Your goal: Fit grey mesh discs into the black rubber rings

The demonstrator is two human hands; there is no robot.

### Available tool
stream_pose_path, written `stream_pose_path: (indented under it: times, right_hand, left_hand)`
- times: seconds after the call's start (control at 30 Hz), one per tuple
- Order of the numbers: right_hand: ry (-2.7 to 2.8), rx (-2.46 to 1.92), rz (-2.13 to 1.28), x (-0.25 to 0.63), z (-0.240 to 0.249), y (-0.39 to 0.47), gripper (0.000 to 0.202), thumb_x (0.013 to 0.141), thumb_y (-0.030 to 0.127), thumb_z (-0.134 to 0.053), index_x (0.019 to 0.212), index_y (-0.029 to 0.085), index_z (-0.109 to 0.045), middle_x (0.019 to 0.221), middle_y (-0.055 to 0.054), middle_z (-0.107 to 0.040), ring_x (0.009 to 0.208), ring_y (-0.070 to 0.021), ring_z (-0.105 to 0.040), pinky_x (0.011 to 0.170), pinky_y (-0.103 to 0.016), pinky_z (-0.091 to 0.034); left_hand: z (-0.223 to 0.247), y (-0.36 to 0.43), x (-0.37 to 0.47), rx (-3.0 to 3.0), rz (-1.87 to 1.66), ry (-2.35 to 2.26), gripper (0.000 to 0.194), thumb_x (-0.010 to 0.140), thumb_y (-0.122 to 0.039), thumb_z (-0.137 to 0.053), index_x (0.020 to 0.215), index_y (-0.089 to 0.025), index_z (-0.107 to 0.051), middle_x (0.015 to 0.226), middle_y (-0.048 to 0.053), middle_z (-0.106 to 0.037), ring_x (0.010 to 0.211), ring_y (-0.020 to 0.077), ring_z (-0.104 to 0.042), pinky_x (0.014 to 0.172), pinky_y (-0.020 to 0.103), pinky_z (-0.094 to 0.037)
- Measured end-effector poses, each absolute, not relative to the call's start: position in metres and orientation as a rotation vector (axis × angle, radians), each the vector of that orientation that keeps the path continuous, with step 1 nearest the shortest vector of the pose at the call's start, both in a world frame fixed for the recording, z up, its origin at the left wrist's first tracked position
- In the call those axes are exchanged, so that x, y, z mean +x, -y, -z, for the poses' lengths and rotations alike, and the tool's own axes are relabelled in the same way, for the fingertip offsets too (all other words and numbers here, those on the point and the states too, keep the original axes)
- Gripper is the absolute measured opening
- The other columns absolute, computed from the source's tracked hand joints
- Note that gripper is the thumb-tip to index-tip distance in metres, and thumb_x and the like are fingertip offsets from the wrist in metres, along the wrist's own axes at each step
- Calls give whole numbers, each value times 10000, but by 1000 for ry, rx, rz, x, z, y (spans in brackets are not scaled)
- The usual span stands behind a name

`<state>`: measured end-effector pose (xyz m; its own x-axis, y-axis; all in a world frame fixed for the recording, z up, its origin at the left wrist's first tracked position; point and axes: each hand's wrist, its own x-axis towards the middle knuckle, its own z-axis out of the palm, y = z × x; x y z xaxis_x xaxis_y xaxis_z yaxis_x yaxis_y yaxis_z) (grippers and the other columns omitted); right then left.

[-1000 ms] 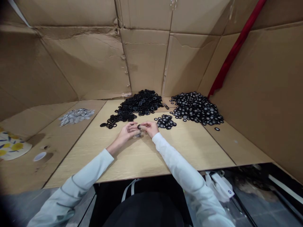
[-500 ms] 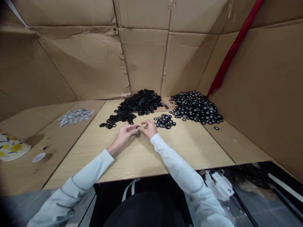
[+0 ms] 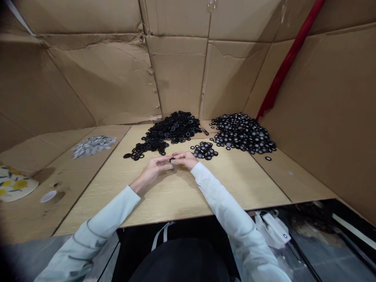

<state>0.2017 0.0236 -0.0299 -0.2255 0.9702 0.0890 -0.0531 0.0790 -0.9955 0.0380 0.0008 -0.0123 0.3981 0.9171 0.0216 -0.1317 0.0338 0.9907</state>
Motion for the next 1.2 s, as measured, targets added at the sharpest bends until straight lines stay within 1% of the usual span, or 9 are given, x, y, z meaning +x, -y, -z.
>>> stream_pose_path:
  times: [0.23, 0.4, 0.47, 0.57, 0.7, 0.77, 0.83, 1.0, 1.2]
  right_hand:
    - [1383, -984, -1298, 201, 25, -22, 232, 496, 365, -745, 561, 152, -682, 993, -92, -625, 895, -191, -577, 822, -319, -424]
    - [1209, -928, -1401, 193, 27, -19, 273, 465, 383, -759, 530, 139, -653, 995, -88, -627, 786, -156, -583, 697, -277, -451]
    - [1130, -897, -1473, 190, 28, -18, 273, 458, 371, -765, 565, 141, -662, 923, -71, -646, 702, -128, -574, 639, -257, -449]
    - [1030, -890, -1575, 188, 26, -15, 277, 457, 334, -772, 646, 153, -683, 726, -27, -655, 606, -98, -543, 586, -228, -427]
    - [958, -889, -1634, 189, 22, -12, 264, 438, 279, -784, 649, 153, -688, 656, -3, -647, 600, -83, -539, 577, -207, -408]
    - [947, -870, -1642, 190, 21, -11, 237, 445, 263, -784, 633, 155, -687, 656, -3, -652, 614, -89, -551, 591, -216, -411]
    - [953, -842, -1652, 190, 20, -10, 206, 460, 253, -779, 616, 156, -686, 657, -8, -658, 627, -100, -563, 607, -231, -416]
    - [911, -855, -1693, 191, 16, -6, 166, 467, 220, -770, 596, 150, -692, 660, -13, -664, 635, -100, -562, 625, -237, -412]
    - [900, -842, -1703, 189, 18, -5, 168, 473, 207, -766, 607, 135, -696, 661, -33, -667, 636, -115, -565, 652, -266, -407]
  left_hand:
    - [8, 0, 42, 1289, -1020, -881, 372, 577, -251, -732, 927, -136, -686, 978, 101, -676, 779, 176, -618, 725, 297, -467]
    - [10, 2, 46, 1275, -1099, -887, 406, 588, -284, -725, 951, -114, -662, 877, 102, -687, 709, 169, -614, 671, 294, -473]
    - [14, 1, 48, 1308, -1155, -897, 392, 606, -286, -712, 953, -117, -644, 850, 92, -680, 704, 157, -610, 668, 282, -473]
    - [20, -2, 49, 1392, -1230, -909, 380, 635, -274, -690, 979, -137, -609, 857, 74, -664, 738, 147, -608, 691, 272, -476]
    - [19, -3, 47, 1454, -1246, -909, 450, 636, -267, -693, 1060, -165, -583, 971, 92, -649, 860, 179, -612, 749, 296, -485]
    - [14, 0, 46, 1518, -1241, -884, 410, 634, -278, -696, 1021, -169, -617, 1082, 108, -619, 949, 206, -595, 797, 315, -481]
    - [10, 3, 45, 1578, -1214, -873, 348, 644, -293, -687, 965, -160, -652, 1116, 113, -610, 985, 225, -584, 833, 333, -472]
    - [9, 5, 47, 1509, -1189, -932, 364, 618, -301, -705, 944, -145, -663, 1016, 108, -662, 899, 228, -619, 807, 356, -484]
    - [7, 1, 46, 1399, -1165, -970, 328, 540, -206, -746, 852, -137, -673, 866, 94, -691, 766, 190, -631, 715, 305, -492]
